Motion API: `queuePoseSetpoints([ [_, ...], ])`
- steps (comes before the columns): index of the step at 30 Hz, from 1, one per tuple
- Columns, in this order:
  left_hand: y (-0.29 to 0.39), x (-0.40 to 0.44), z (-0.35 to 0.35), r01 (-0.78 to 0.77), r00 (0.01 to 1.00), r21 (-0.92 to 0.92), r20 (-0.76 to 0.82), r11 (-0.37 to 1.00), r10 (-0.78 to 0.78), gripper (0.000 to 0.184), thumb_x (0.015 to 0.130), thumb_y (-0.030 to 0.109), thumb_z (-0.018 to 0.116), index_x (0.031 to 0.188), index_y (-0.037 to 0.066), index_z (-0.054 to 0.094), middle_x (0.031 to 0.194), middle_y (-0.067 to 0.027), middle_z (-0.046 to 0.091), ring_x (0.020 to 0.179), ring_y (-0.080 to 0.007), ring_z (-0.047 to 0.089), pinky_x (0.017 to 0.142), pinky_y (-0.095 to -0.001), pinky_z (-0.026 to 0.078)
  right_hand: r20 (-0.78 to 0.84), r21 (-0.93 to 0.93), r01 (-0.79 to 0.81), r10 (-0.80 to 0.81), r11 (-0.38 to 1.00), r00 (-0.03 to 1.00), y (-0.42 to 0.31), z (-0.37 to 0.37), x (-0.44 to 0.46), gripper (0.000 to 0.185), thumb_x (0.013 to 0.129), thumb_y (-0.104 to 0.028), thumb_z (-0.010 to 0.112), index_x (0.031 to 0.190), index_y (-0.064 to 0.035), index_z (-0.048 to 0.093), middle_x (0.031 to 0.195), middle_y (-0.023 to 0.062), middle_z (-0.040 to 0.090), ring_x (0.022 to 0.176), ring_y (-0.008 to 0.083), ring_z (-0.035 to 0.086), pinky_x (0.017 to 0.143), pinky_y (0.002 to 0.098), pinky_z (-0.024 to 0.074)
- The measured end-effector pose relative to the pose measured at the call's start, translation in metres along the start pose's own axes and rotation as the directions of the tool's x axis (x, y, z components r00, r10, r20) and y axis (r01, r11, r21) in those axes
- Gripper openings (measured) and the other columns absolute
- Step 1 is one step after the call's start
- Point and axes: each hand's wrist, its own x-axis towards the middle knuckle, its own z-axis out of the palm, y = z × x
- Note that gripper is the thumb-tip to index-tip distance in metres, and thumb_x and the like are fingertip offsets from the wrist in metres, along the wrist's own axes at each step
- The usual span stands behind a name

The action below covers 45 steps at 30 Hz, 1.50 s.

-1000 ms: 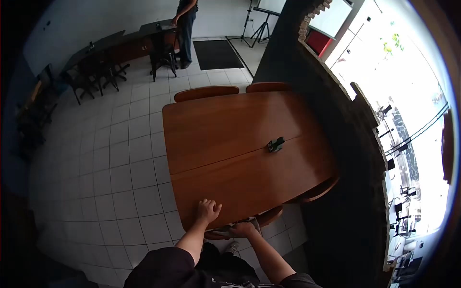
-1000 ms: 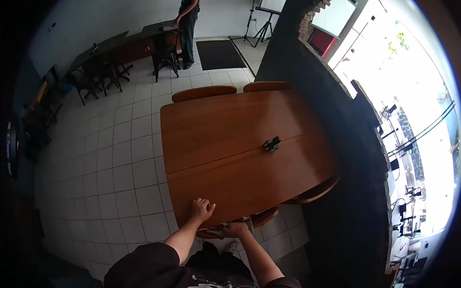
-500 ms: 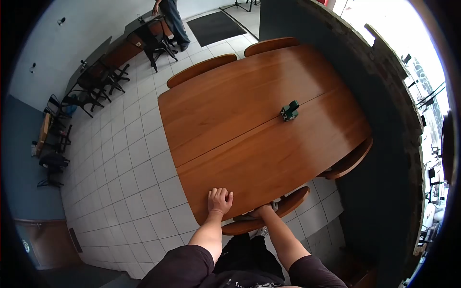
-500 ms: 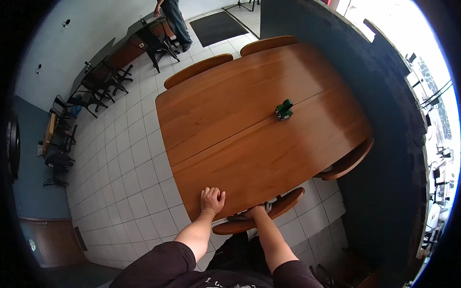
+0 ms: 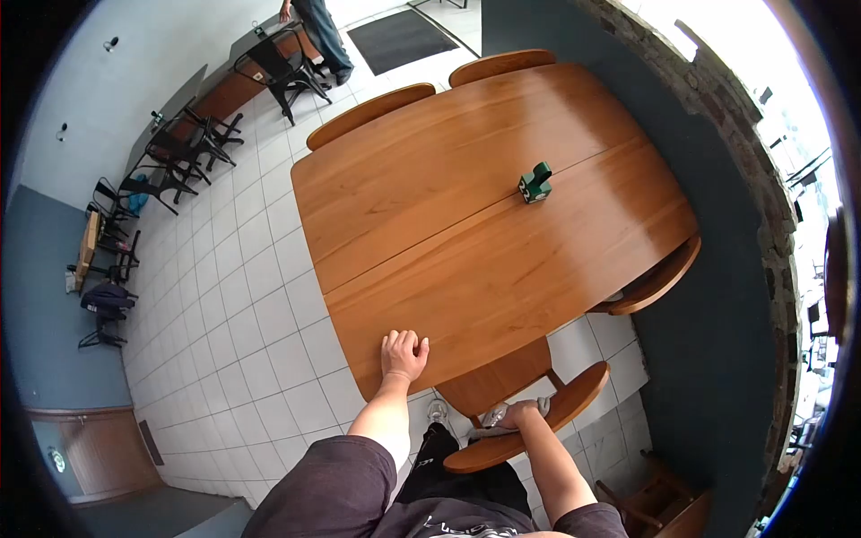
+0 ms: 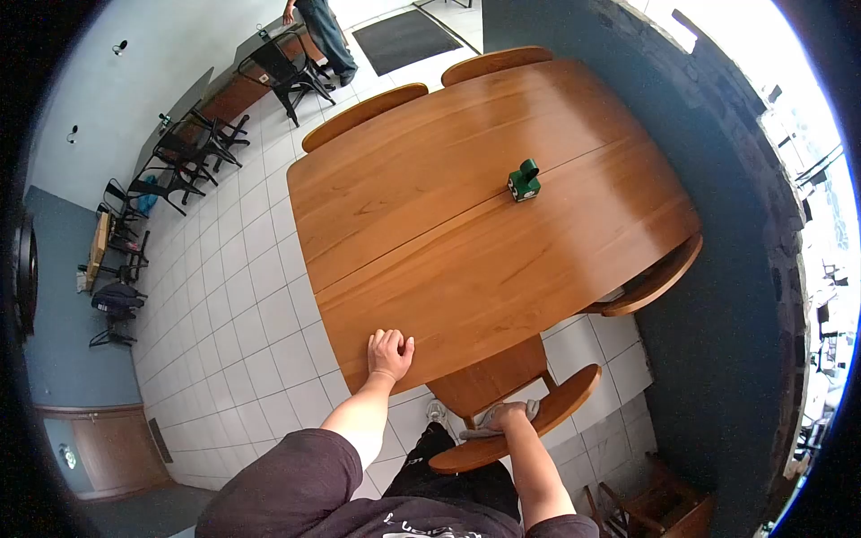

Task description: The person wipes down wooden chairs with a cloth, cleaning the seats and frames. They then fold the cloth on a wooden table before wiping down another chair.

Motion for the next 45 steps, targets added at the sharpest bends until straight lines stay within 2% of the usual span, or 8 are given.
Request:
queuePoseSetpoints([
  [23, -0.008, 0.003, 0.011, -0.072, 0.997, 0.012, -0.039, 0.997, 0.072, 0.032, 0.088, 0.03, 0.065, 0.07, 0.013, 0.045, 0.071, -0.0039, 0.054, 0.078, -0.0289, 0.053, 0.072, -0.0448, 0.042, -0.331, 0.255, -0.159, 0.241, 0.954, 0.912, 0.028, 0.134, -0.011, 0.063, 0.093, -0.063, 0.047, 0.1, -0.0078, 0.078, 0.106, 0.0181, 0.073, 0.099, 0.0313, 0.071, 0.086, 0.0411, 0.054],
  [27, -0.006, 0.002, 0.007, -0.081, 0.996, 0.016, -0.047, 0.997, 0.082, 0.032, 0.088, 0.029, 0.066, 0.069, 0.013, 0.045, 0.068, -0.0037, 0.053, 0.076, -0.0286, 0.053, 0.072, -0.0446, 0.042, -0.422, 0.853, 0.155, 0.483, 0.499, 0.768, -0.016, 0.094, -0.08, 0.059, 0.097, -0.054, 0.052, 0.084, -0.0015, 0.075, 0.087, 0.0173, 0.074, 0.086, 0.0337, 0.072, 0.076, 0.0433, 0.0541],
  [28, -0.005, 0.003, 0.005, -0.073, 0.997, 0.021, -0.035, 0.997, 0.074, 0.032, 0.088, 0.028, 0.066, 0.069, 0.013, 0.045, 0.067, -0.0033, 0.052, 0.075, -0.0286, 0.053, 0.071, -0.0444, 0.042, -0.423, 0.9, 0.415, 0.504, 0.135, 0.753, -0.026, 0.101, -0.081, 0.059, 0.099, -0.054, 0.051, 0.094, -0.0004, 0.075, 0.093, 0.0156, 0.075, 0.088, 0.0336, 0.071, 0.08, 0.0419, 0.0535],
  [30, -0.006, 0.003, 0.004, -0.083, 0.995, 0.038, -0.044, 0.996, 0.084, 0.031, 0.088, 0.028, 0.065, 0.07, 0.013, 0.045, 0.068, -0.003, 0.052, 0.075, -0.0285, 0.053, 0.071, -0.0443, 0.042, -0.408, 0.37, 0.607, 0.464, -0.704, 0.786, -0.053, 0.122, -0.071, 0.062, 0.102, -0.054, 0.047, 0.126, 0.0011, 0.064, 0.12, 0.0142, 0.069, 0.106, 0.0307, 0.067, 0.095, 0.0408, 0.0513],
  [31, -0.006, 0.002, 0.004, -0.093, 0.994, 0.047, -0.048, 0.995, 0.095, 0.031, 0.088, 0.028, 0.065, 0.07, 0.013, 0.045, 0.068, -0.0029, 0.052, 0.075, -0.0284, 0.053, 0.071, -0.0443, 0.042, -0.479, -0.054, 0.484, 0.448, -0.873, 0.755, -0.085, 0.097, -0.103, 0.064, 0.102, -0.056, 0.046, 0.141, -0.0057, 0.053, 0.138, 0.0129, 0.059, 0.119, 0.03, 0.059, 0.104, 0.0426, 0.0476],
  [34, -0.004, 0.002, 0.004, -0.08, 0.996, 0.061, -0.035, 0.995, 0.082, 0.03, 0.089, 0.028, 0.065, 0.071, 0.013, 0.046, 0.069, -0.0023, 0.052, 0.076, -0.0275, 0.052, 0.071, -0.0432, 0.041, -0.289, -0.359, 0.298, 0.409, -0.885, 0.866, -0.129, 0.088, -0.082, 0.065, 0.098, -0.06, 0.049, 0.142, -0.0124, 0.052, 0.14, 0.0087, 0.057, 0.128, 0.032, 0.053, 0.107, 0.0489, 0.0458],
  [36, -0.005, 0.001, 0.004, -0.085, 0.995, 0.066, -0.041, 0.994, 0.088, 0.03, 0.09, 0.027, 0.065, 0.071, 0.013, 0.046, 0.068, -0.0015, 0.05, 0.075, -0.0268, 0.051, 0.072, -0.0423, 0.04, -0.406, -0.552, 0.324, 0.587, -0.768, 0.701, -0.142, 0.102, -0.019, 0.059, 0.103, -0.057, 0.038, 0.146, -0.0173, 0.047, 0.145, 0.0092, 0.05, 0.131, 0.0316, 0.048, 0.108, 0.0493, 0.0441],
  [45, -0.004, 0.002, 0.0, -0.108, 0.994, 0.101, -0.015, 0.989, 0.11, 0.03, 0.089, 0.026, 0.064, 0.07, 0.013, 0.045, 0.068, -0.0025, 0.051, 0.075, -0.0277, 0.051, 0.07, -0.0435, 0.04, -0.413, -0.57, 0.378, 0.652, -0.73, 0.636, -0.116, 0.114, -0.004, 0.061, 0.102, -0.056, 0.041, 0.148, -0.0165, 0.043, 0.15, 0.007, 0.046, 0.136, 0.0293, 0.043, 0.113, 0.0475, 0.0391],
])
